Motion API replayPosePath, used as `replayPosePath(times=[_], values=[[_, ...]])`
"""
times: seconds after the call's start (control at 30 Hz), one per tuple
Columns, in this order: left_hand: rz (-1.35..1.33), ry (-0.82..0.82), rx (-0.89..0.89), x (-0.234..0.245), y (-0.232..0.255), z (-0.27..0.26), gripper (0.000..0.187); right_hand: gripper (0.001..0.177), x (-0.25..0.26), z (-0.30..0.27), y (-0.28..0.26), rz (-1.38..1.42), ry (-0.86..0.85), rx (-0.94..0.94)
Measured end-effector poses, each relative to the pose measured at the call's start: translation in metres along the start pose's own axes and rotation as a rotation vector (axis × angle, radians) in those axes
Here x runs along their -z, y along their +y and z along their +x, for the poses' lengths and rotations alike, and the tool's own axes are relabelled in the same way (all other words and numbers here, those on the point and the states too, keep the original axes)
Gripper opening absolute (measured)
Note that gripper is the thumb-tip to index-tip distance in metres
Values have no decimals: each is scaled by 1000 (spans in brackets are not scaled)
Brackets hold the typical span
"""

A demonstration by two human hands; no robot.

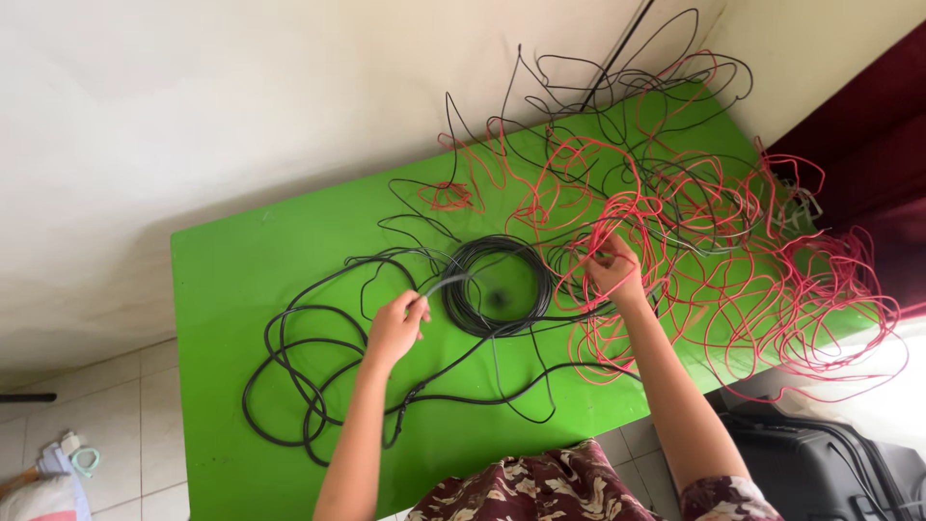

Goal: The person untangles and coils black and red cables on a green table, separating them by color and forming loops. The person handles the cables by hand, arranging them into organized bundles.

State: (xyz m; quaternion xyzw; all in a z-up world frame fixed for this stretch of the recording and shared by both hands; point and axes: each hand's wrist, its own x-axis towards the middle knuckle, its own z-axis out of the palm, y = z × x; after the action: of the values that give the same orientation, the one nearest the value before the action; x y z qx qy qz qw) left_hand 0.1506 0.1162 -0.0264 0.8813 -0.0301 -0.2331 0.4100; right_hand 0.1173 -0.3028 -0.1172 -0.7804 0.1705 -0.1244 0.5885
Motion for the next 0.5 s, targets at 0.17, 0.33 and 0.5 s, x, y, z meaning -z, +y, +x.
replayPosePath(times=[0.17, 0.33, 0.5], values=[[-144, -227, -282, 22, 4, -20, 23, 62, -16, -8, 1, -107, -73, -10], [198, -97, -217, 51, 44, -62, 19, 40, -2, -63, -31, -443, -43, 337], [354, -257, 68, 54, 34, -73, 18, 22, 39, -145, -54, -358, 38, 157]])
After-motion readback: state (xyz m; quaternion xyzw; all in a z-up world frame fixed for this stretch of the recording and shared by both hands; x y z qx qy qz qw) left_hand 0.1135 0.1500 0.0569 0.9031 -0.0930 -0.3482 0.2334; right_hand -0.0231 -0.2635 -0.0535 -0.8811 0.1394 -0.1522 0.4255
